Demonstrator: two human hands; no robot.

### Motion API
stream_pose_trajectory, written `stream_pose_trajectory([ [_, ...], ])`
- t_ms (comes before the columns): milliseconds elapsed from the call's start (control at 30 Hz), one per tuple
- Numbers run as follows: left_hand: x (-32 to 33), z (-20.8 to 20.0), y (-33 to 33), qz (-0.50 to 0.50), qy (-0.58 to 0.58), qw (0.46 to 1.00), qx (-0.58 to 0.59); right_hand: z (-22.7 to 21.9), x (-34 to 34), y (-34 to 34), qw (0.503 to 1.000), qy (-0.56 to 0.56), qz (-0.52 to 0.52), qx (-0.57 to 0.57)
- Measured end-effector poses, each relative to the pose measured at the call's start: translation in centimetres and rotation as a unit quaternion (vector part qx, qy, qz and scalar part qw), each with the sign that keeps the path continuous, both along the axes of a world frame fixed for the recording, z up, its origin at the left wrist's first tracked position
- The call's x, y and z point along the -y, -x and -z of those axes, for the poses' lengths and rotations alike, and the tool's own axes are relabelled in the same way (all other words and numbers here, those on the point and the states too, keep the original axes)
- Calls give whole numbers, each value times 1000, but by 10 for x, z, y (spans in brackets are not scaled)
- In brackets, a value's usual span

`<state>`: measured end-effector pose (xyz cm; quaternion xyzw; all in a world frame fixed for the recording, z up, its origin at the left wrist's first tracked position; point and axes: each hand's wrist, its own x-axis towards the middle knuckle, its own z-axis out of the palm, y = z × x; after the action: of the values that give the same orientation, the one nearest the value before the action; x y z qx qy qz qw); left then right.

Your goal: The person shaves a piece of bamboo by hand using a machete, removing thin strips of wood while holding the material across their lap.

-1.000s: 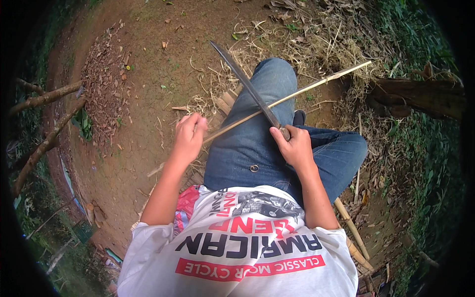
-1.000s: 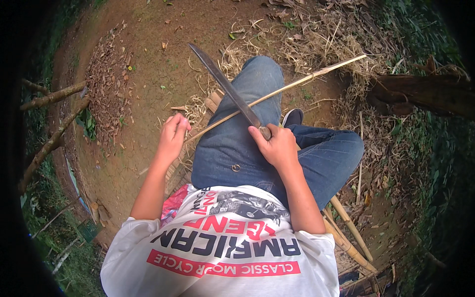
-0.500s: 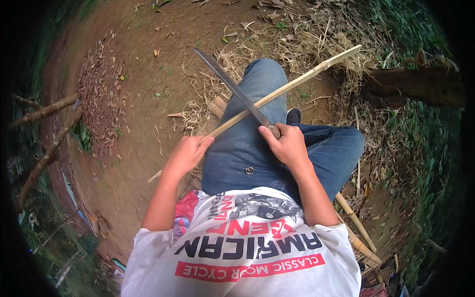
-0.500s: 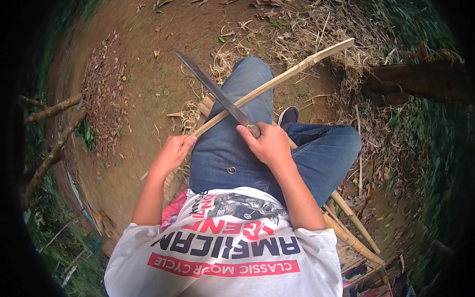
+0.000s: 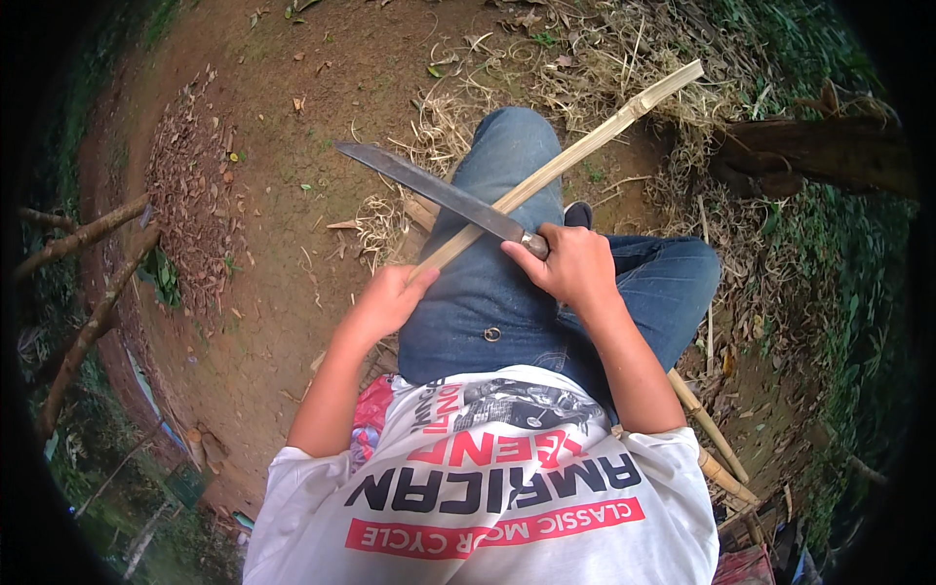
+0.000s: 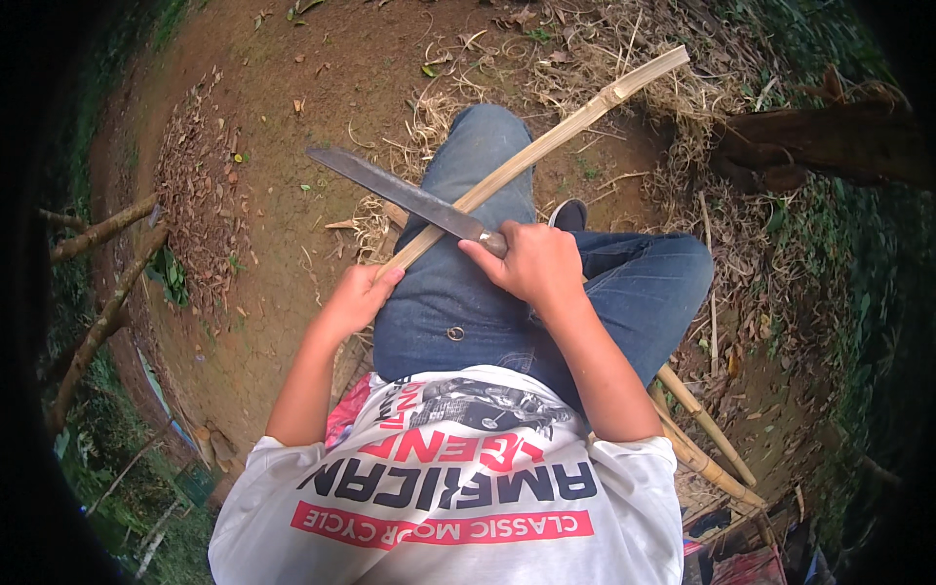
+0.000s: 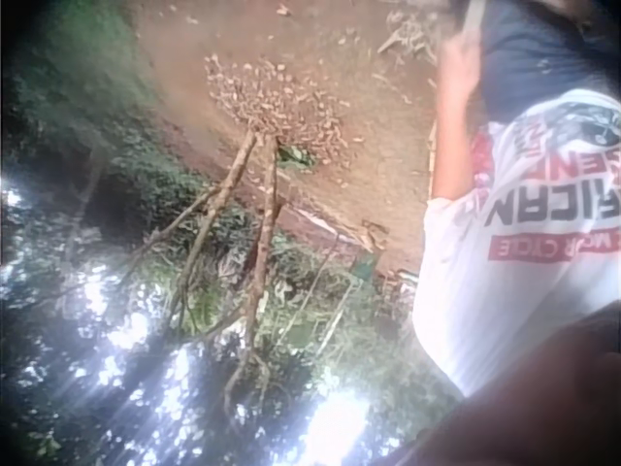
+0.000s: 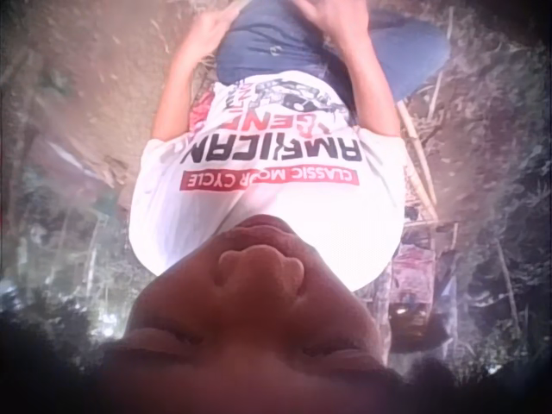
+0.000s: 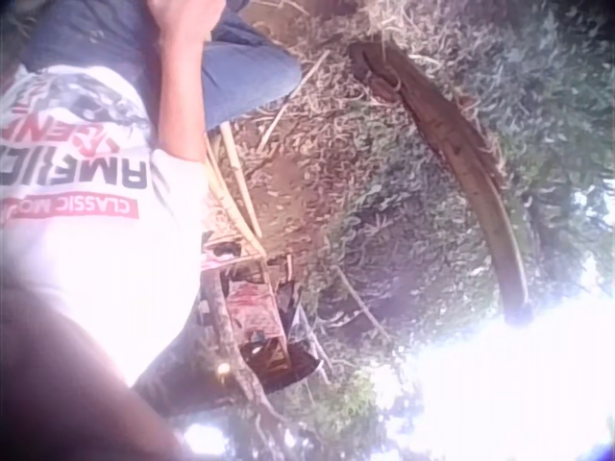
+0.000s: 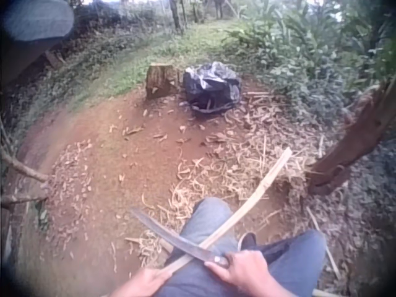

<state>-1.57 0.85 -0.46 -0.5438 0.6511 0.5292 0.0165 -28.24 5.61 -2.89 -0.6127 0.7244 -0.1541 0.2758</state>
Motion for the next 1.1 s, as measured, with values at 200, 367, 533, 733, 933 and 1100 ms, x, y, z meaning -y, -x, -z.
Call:
stream_pose_trajectory([
  [200, -7, 4, -3, -19, 10, 1000, 3, 20, -8, 35, 996, 35, 44, -63],
  [367, 1, -9, 22, 35, 50, 997, 56, 12, -2, 99, 984, -59, 125, -112],
  [533, -3, 9, 27, 14, 56, 998, 22, 1, 4, 68, 981, -78, 175, -9],
  [733, 1, 15, 23, 13, 32, 999, 31, -2, -1, -7, 1000, 7, 28, 10],
  [933, -11, 8, 32, 6, 136, 988, 75, 4, 1, 2, 1000, 5, -5, -10],
  [1100, -16, 2, 35, -1, 136, 985, 110, 18, 5, 77, 985, -67, 155, -15],
])
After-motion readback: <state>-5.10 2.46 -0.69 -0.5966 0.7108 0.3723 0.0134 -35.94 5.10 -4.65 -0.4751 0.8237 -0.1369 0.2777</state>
